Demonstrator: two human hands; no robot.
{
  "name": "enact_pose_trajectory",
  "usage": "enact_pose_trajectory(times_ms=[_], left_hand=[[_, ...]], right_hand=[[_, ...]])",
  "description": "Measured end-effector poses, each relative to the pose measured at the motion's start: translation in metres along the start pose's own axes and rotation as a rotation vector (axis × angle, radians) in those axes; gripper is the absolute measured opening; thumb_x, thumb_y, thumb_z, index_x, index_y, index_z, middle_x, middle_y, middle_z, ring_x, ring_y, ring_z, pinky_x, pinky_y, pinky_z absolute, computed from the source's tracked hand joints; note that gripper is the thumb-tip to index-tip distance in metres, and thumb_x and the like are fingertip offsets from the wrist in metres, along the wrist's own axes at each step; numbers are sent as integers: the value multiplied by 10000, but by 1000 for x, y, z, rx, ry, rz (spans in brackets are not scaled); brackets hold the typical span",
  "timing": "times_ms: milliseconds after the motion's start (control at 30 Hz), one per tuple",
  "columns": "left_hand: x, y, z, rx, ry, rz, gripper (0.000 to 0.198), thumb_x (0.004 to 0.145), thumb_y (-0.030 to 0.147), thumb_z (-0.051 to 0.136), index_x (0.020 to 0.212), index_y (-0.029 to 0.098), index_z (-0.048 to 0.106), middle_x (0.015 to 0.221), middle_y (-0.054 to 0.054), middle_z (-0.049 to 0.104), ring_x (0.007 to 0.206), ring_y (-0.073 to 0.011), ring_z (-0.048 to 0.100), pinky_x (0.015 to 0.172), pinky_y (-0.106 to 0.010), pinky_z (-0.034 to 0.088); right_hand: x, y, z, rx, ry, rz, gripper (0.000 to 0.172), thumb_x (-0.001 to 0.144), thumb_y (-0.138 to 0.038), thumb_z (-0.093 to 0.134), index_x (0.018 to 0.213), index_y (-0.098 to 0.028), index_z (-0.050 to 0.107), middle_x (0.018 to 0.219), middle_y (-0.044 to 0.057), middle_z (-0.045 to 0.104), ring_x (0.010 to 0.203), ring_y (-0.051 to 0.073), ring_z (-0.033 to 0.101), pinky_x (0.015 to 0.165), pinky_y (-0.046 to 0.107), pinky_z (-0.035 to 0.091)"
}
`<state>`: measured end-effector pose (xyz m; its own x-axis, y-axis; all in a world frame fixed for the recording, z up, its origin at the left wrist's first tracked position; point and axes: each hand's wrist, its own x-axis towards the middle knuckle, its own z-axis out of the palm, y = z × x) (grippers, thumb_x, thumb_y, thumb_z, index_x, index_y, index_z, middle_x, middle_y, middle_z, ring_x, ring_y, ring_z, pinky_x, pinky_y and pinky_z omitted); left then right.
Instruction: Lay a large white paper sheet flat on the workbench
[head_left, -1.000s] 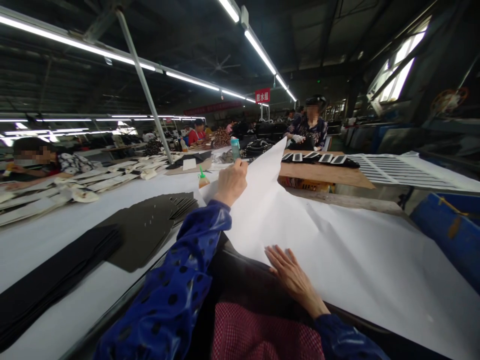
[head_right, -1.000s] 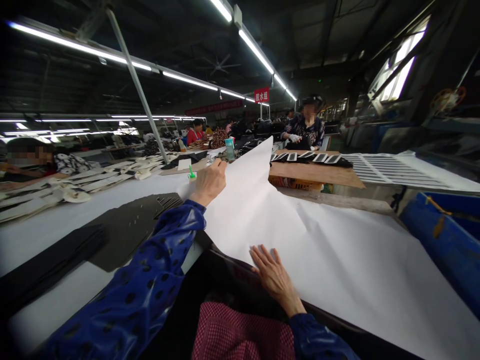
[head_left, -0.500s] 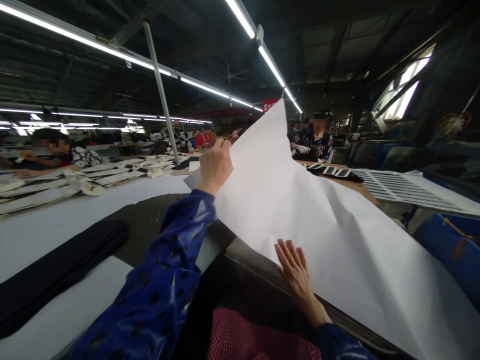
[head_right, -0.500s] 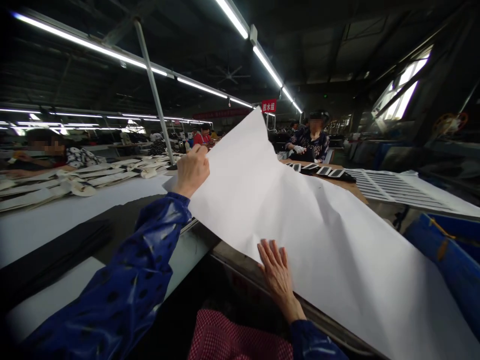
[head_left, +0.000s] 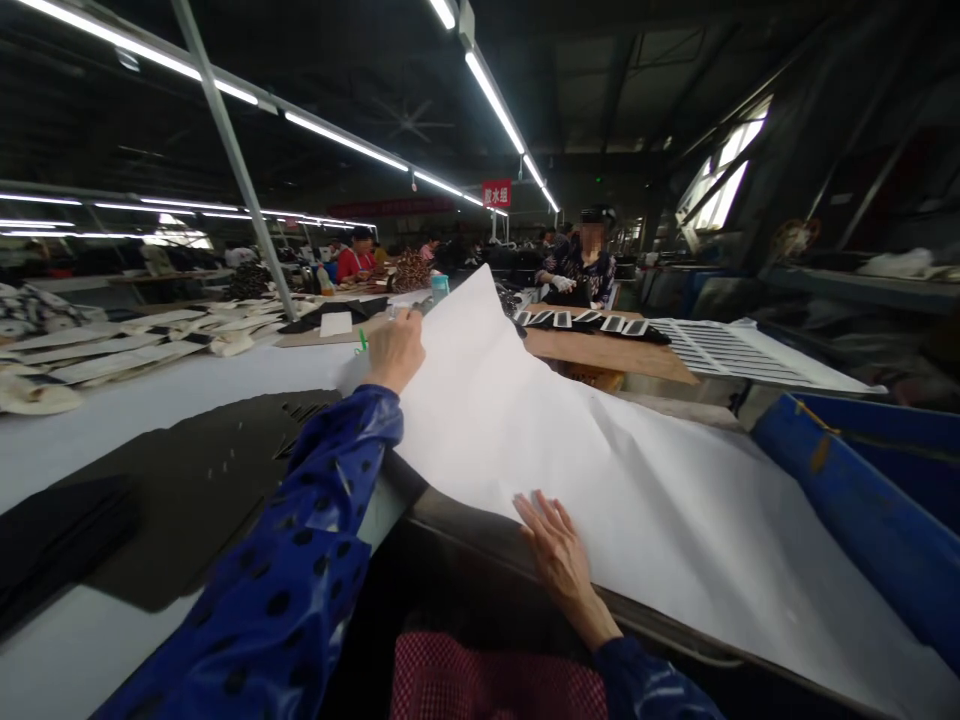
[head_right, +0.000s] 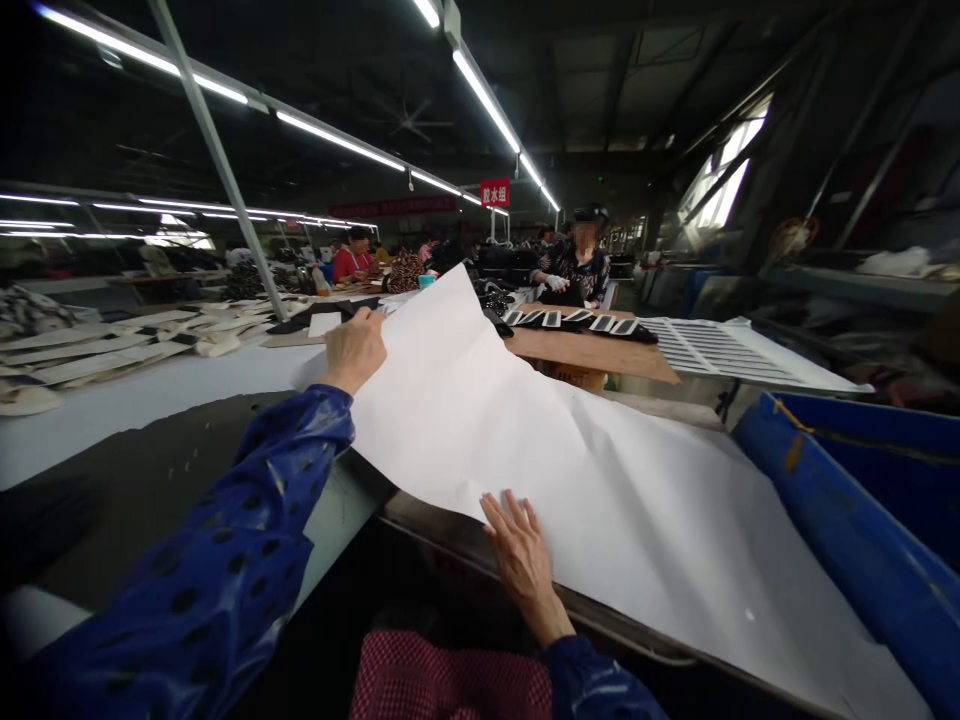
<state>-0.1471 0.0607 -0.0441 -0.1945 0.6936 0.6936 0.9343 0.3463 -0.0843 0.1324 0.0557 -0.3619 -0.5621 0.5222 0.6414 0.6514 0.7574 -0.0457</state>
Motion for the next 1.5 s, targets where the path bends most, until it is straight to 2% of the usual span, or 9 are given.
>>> enact_pose_trajectory(times_ms=[133,300,467,733,900,1100,1233,1333,1500], left_hand=[[12,-4,3,5,17,44,331,894,114,310,1092,111,575,1121,-152,610,988,-336,630,774,-431,511],[-1,-4,32,32,-65,34,343,891,113,278,1080,121,564,1133,-142,605,926,-350,642,704,-441,503],[-5,-1,46,23,-88,40,335,893,108,278,1080,114,556,1118,-146,607,912,-331,647,688,-412,483],[-8,33,64,32,-144,114,374,917,100,250,1136,141,549,1179,-132,589,978,-271,636,694,-369,463],[-41,68,51,-23,-124,167,349,939,111,234,1077,135,553,1106,-110,604,941,-281,633,617,-361,403],[-98,106,40,33,-73,314,404,971,139,137,982,176,539,983,-51,573,825,-245,627,519,-332,300],[-147,132,49,14,-61,366,383,956,109,196,971,165,575,965,-66,582,863,-237,619,630,-352,408],[-175,136,60,-16,-72,378,349,932,77,261,962,154,600,980,-74,599,909,-238,612,709,-357,440],[-195,112,68,1,-97,360,344,940,90,279,983,144,616,975,-69,618,900,-232,612,782,-359,439]], right_hand=[[-2,-3,-5,-60,74,-48,431,1021,-262,389,1443,-220,462,1456,-45,463,1391,264,389,1110,441,385],[1,-10,-6,4,-62,5,386,1012,-274,408,1374,-239,537,1385,-34,547,1316,295,481,1040,477,463],[3,-10,-8,54,-193,62,402,1011,-299,406,1396,-247,513,1413,-23,524,1347,311,441,1077,502,443],[1,-13,2,122,-261,119,456,1001,-480,395,1400,-294,515,1461,-34,479,1401,308,365,1152,534,353],[-9,-12,-7,230,-222,166,636,896,-651,505,1416,-283,485,1472,-10,470,1411,322,338,1176,557,299],[-8,1,-11,306,-148,356,521,946,-319,490,1453,-233,407,1474,35,469,1284,213,511,1132,412,404],[-13,3,-8,259,-99,424,589,852,-199,536,1431,-166,438,1590,81,256,1437,253,314,1191,412,322],[-22,4,-18,243,-101,436,643,863,-396,586,1447,-170,438,1610,61,197,1487,336,124,1212,530,224],[-66,34,-57,171,-236,492,727,955,-644,325,1485,-153,405,1568,108,289,1469,295,218,1216,532,155]])
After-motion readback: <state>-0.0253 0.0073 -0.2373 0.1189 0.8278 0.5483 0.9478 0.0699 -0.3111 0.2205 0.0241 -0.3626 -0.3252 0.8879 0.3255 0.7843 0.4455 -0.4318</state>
